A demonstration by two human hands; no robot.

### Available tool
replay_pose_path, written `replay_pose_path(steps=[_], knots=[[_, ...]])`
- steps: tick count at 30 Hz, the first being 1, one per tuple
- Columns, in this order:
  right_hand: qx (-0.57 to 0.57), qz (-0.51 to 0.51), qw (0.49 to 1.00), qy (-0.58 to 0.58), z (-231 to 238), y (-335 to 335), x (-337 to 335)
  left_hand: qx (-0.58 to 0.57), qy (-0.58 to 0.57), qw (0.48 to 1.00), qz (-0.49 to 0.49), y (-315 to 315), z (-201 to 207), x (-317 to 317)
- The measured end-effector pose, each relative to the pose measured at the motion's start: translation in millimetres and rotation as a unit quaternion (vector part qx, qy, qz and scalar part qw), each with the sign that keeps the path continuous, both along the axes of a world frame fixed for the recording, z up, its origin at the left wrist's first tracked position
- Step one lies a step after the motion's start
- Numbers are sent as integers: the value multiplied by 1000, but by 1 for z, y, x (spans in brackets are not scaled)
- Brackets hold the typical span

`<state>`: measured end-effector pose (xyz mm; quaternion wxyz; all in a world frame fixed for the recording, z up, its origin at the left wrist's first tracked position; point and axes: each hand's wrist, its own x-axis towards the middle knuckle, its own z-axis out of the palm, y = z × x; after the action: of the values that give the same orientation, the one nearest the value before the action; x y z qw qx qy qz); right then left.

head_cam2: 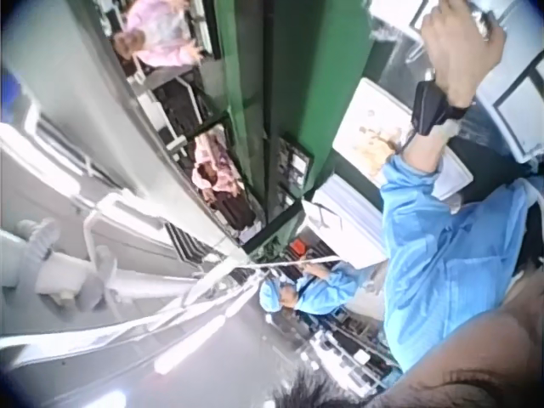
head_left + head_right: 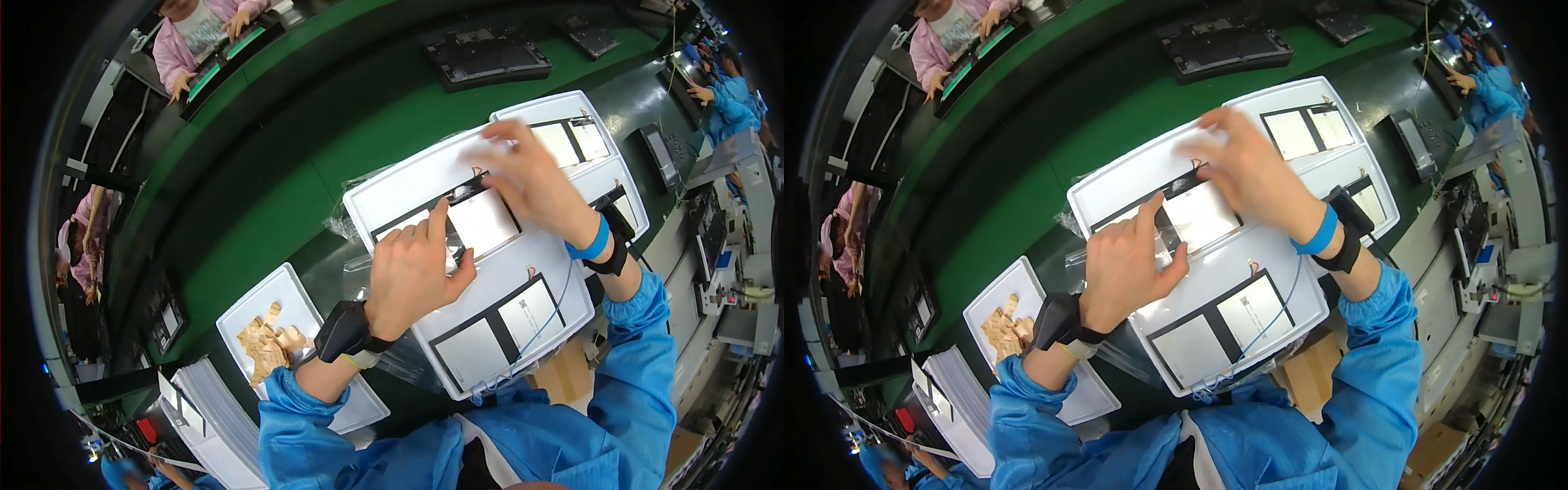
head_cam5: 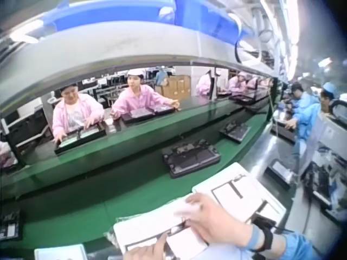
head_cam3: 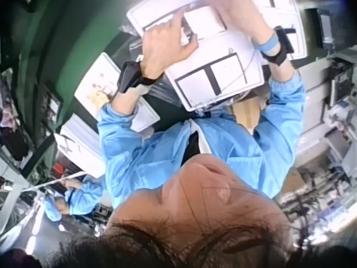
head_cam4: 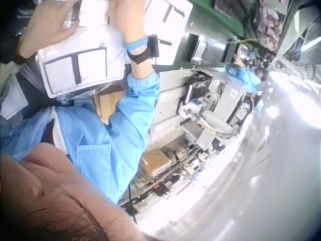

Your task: The person applies adhesive tape strips to batteries, installs the batteries into laptop chassis on a conveyor belt, and places components into white plastic trays.

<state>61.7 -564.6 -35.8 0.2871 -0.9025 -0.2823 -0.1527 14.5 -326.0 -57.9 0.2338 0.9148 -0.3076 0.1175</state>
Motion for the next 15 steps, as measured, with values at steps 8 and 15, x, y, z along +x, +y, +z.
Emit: replay_pose_path(steps=[8,15], knots=[[-15,9,1000,9,27,-6,-42,-20,9,1000,1,2,12,-9],[285,74,915,276,43,25,-108,-93,-96,988,-76,-9,56,-57]])
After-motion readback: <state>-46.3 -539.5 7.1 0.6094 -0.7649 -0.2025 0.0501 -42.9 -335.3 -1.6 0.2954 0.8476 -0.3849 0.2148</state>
